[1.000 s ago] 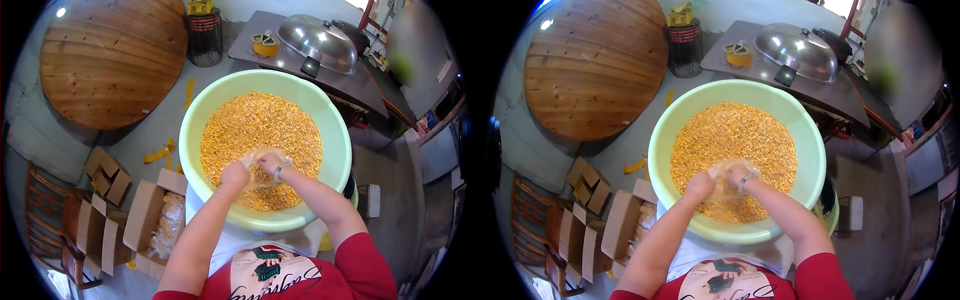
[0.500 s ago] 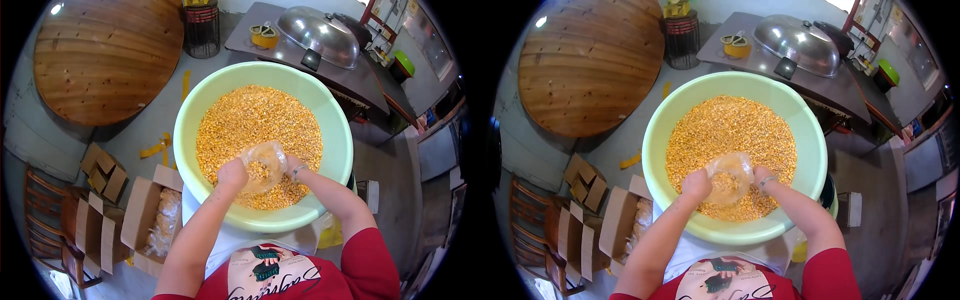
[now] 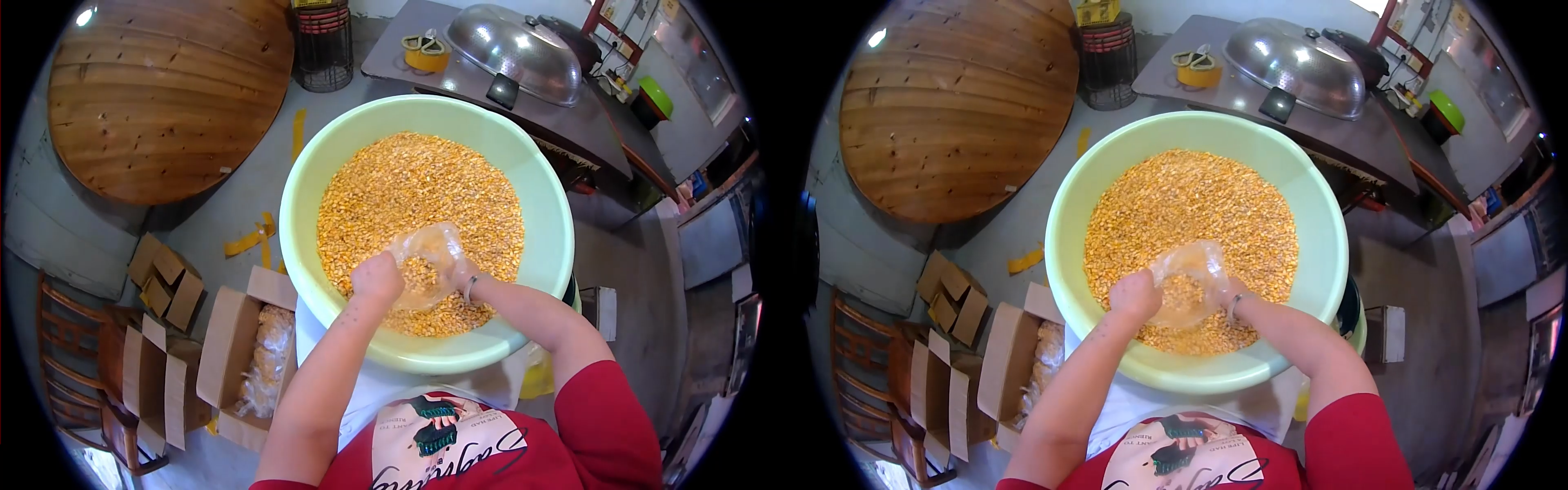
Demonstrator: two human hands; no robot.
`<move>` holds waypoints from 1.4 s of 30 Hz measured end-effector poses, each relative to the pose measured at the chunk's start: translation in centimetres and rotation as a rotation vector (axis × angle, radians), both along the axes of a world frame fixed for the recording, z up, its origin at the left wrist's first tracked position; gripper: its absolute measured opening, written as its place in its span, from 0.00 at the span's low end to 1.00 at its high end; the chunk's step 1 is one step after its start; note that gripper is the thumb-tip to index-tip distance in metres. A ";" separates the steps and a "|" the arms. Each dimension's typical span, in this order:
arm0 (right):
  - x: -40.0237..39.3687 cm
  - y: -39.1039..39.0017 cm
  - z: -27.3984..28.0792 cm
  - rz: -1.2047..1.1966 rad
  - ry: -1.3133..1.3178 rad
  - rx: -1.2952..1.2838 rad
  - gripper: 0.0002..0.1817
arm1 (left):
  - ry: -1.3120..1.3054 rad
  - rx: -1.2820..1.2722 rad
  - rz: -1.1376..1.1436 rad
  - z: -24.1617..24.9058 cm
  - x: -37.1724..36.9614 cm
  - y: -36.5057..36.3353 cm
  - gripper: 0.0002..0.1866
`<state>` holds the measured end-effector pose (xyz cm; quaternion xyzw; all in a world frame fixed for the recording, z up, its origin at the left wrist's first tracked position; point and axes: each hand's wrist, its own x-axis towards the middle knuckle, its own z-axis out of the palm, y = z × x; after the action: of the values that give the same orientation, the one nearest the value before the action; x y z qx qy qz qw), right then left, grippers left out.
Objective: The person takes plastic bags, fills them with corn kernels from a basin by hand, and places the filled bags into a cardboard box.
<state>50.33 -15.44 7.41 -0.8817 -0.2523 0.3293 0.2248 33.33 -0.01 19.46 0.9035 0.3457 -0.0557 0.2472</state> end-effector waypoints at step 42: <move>-13.4 9.8 13.8 0.604 -0.275 0.965 0.10 | 0.198 0.745 0.322 -2.8 1.1 -2.4 0.12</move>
<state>36.92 -5.60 21.21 -0.6033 -0.6408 0.1091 0.4622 34.39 -2.36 16.67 0.8559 0.5010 0.0260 -0.1256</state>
